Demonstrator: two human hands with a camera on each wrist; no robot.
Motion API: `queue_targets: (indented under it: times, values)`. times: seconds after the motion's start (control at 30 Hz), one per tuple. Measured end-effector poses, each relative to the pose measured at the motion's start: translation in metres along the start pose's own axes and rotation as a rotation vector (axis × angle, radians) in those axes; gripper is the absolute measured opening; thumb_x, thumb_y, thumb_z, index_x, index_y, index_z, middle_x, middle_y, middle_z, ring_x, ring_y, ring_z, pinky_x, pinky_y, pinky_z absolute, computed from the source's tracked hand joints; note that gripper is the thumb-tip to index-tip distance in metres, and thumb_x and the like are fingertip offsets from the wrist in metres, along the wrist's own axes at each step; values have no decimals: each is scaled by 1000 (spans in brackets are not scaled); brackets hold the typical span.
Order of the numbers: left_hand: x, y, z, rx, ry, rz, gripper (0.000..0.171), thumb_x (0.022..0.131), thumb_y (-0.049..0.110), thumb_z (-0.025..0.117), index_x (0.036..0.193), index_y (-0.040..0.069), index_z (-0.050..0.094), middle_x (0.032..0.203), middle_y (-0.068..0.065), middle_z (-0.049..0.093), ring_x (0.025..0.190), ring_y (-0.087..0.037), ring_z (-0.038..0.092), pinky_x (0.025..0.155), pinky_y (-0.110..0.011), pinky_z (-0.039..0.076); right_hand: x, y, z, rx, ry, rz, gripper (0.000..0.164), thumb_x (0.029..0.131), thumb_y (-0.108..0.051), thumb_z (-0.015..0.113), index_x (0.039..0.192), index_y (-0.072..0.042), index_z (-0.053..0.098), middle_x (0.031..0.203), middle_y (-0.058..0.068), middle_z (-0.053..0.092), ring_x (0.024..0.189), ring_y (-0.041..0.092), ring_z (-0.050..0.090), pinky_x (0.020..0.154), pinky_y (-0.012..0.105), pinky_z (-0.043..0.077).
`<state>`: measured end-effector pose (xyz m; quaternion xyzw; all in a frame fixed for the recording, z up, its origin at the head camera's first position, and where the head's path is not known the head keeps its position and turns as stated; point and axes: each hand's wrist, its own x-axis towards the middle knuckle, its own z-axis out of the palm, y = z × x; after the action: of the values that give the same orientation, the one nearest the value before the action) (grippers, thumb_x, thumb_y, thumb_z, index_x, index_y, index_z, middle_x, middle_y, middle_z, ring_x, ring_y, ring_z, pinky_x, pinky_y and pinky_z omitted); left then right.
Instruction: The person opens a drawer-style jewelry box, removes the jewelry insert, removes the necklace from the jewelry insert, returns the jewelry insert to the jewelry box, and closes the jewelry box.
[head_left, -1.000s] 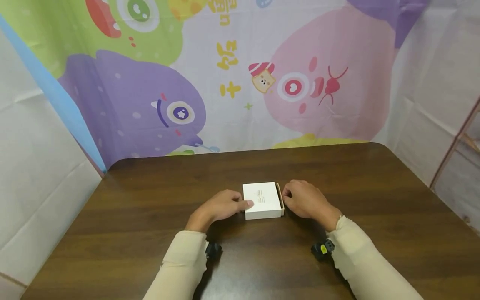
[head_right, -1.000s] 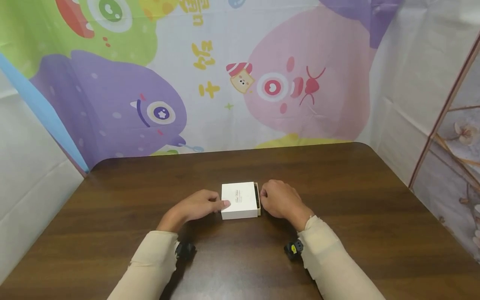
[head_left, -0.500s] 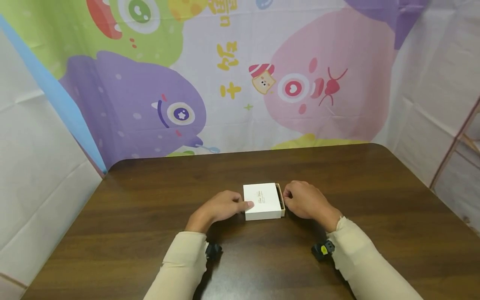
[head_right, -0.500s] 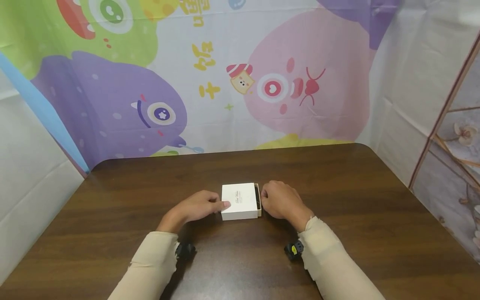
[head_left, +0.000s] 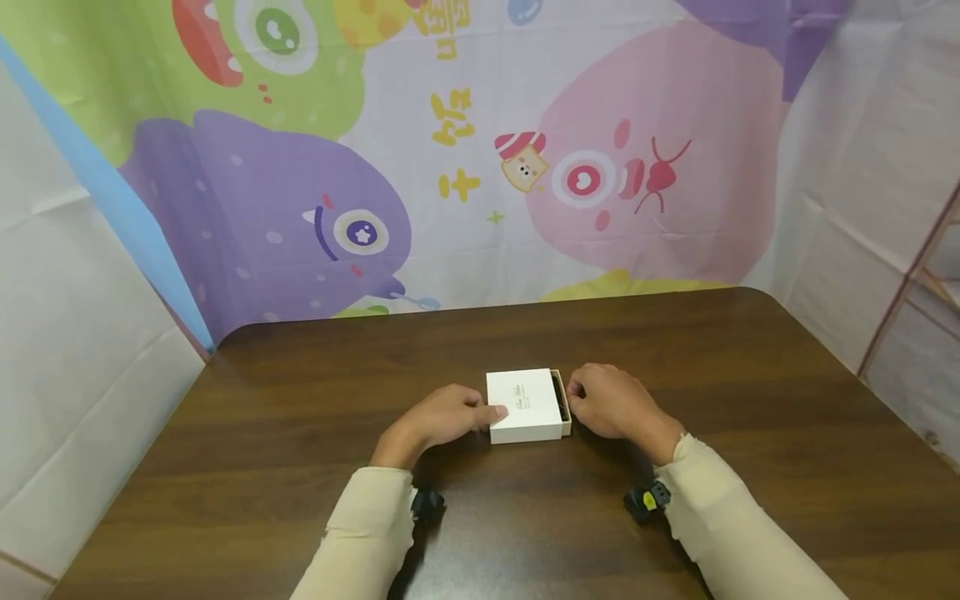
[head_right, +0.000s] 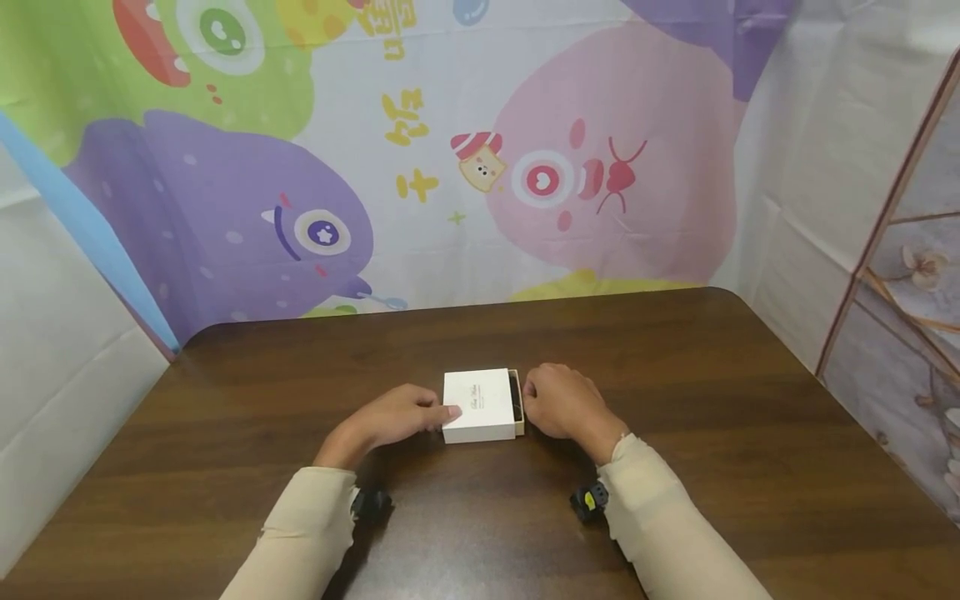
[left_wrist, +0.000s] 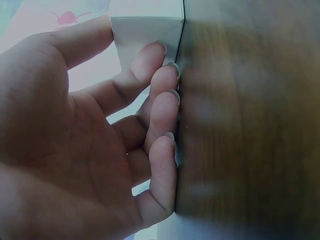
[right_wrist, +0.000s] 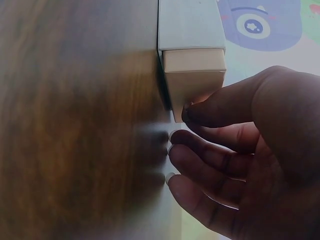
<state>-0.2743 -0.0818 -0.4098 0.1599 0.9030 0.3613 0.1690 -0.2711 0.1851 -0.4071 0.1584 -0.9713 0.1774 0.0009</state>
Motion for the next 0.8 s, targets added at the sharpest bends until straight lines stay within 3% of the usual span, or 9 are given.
queue_targets:
  times: [0.8]
  values:
    - [0, -2, 1, -8, -7, 1, 45, 95, 50, 64, 78, 8, 65, 70, 1, 50, 63, -15, 44, 58, -31, 35, 1, 4, 0, 15, 18, -17, 12, 89, -12, 61, 78, -15, 66, 81, -2, 60, 73, 17, 54, 68, 37, 46]
